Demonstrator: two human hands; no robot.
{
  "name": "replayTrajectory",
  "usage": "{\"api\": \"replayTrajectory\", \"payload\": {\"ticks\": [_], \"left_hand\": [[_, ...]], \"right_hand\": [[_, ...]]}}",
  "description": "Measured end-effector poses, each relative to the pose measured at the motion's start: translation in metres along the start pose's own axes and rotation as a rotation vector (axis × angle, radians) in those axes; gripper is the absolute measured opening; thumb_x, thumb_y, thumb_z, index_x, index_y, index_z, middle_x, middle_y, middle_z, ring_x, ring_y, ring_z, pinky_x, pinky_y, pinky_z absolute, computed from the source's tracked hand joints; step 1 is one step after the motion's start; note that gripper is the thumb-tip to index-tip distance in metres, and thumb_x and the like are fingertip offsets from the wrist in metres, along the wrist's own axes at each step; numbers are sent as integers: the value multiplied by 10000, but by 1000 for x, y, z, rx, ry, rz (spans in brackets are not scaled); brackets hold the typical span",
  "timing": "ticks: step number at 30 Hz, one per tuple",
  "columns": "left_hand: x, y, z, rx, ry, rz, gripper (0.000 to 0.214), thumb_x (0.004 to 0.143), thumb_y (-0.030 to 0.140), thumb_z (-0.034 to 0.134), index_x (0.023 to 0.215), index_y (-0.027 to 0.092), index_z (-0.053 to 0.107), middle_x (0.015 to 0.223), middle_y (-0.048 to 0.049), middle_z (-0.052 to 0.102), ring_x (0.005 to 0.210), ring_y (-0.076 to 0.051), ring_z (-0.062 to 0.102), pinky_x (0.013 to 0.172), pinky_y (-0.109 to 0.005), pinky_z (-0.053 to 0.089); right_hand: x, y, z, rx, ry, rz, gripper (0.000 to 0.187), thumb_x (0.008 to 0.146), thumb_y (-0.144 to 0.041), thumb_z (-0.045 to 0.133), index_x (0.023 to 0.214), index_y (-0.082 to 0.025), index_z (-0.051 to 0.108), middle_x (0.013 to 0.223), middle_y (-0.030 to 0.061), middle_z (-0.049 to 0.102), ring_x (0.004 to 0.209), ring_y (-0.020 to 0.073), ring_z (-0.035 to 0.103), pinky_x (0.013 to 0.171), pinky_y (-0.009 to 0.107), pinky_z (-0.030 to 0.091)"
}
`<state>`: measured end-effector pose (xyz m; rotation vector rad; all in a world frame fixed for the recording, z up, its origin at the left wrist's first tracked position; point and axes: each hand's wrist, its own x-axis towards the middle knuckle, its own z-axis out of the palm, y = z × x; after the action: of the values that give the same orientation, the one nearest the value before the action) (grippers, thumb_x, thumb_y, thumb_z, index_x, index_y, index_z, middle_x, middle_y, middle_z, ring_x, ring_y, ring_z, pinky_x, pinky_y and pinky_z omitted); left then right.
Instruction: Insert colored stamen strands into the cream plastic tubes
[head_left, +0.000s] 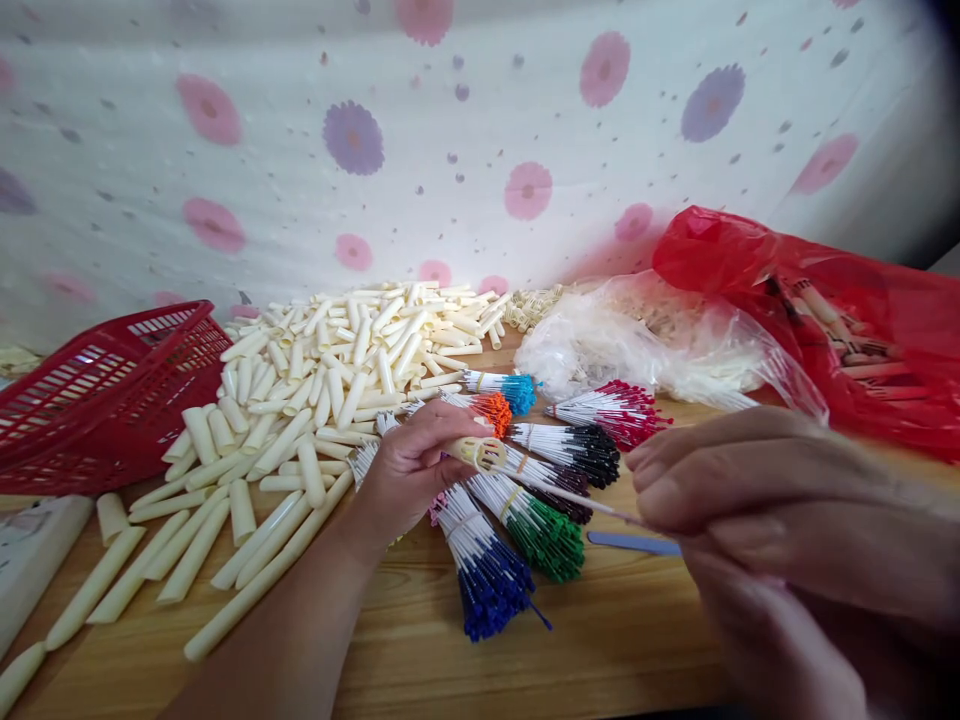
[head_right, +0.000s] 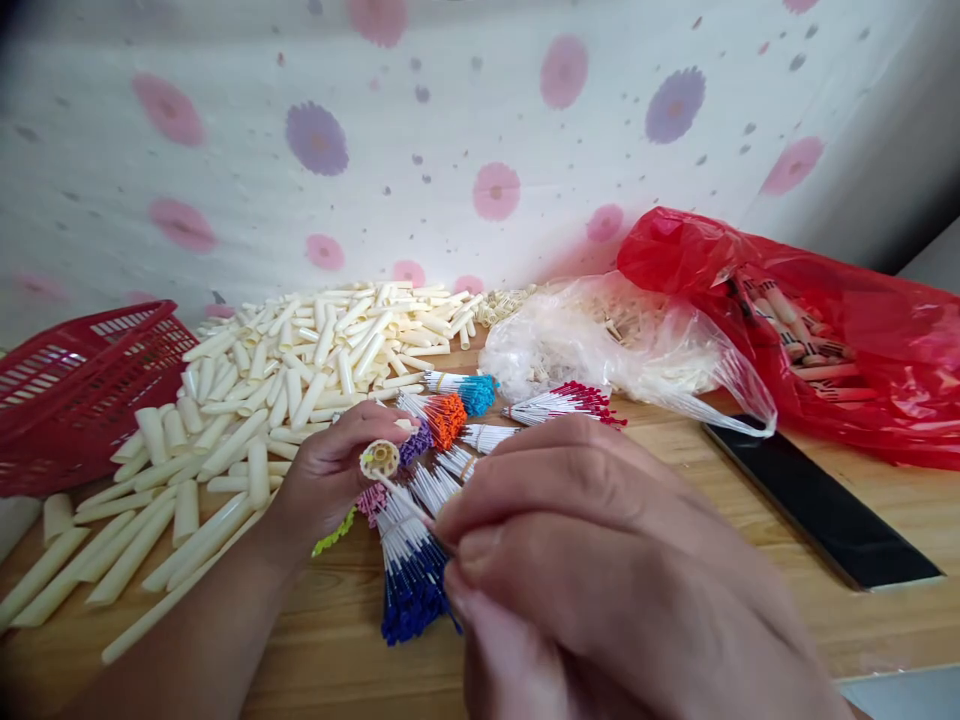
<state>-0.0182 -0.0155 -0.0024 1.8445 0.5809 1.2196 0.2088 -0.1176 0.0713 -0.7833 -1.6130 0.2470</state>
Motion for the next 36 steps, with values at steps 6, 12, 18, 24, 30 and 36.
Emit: {"api": "replayTrajectory", "payload": {"ticks": [6,12,18,24,30,36], "left_hand": [[-1,1,1,14,-21,2,238,772,203,700,998,271,733,1000,-63,641,1033,-219,572,917,-328,443],[-1,4,0,0,-46,-11,246,763,181,703,986,278,744,991,-63,652,1043,-237,574,900,-335,452],[-1,2,0,24,-69,5,263,772,170,692,1001,291,739,997,-59,653,1058,-244,572,922,-356,452],[-1,1,-1,115,-39,28,258,775,205,692,1016,289,734,990,-65,654,964,-213,590,844,-313,479],[3,4,-5,318,49,80,275,763,260,705,1035,283,732,911,-57,647,863,-188,589,779,-277,480],[4,10,-4,422,96,130,286,740,231,720,1018,295,737,869,-48,656,797,-176,599,713,-254,480]], "right_hand": [[24,-6,13,-264,-204,-247,125,796,-113,619,760,-231,640,654,15,706,623,125,678,606,182,580],[16,-1,14,-223,-297,-233,159,808,-103,592,839,-259,595,757,24,718,724,149,696,680,245,593],[10,4,24,-179,-256,-285,196,806,-68,585,909,-233,564,781,43,710,766,135,682,717,252,580],[4,21,36,-219,-240,-304,195,804,-79,606,941,-216,582,850,49,700,779,160,645,706,301,554],[3,42,41,-314,-217,-305,204,826,-66,577,988,-187,609,920,68,684,791,178,585,696,342,498],[6,50,43,-325,-188,-281,128,824,-79,585,883,-186,623,838,53,625,773,165,545,661,299,471]]}}
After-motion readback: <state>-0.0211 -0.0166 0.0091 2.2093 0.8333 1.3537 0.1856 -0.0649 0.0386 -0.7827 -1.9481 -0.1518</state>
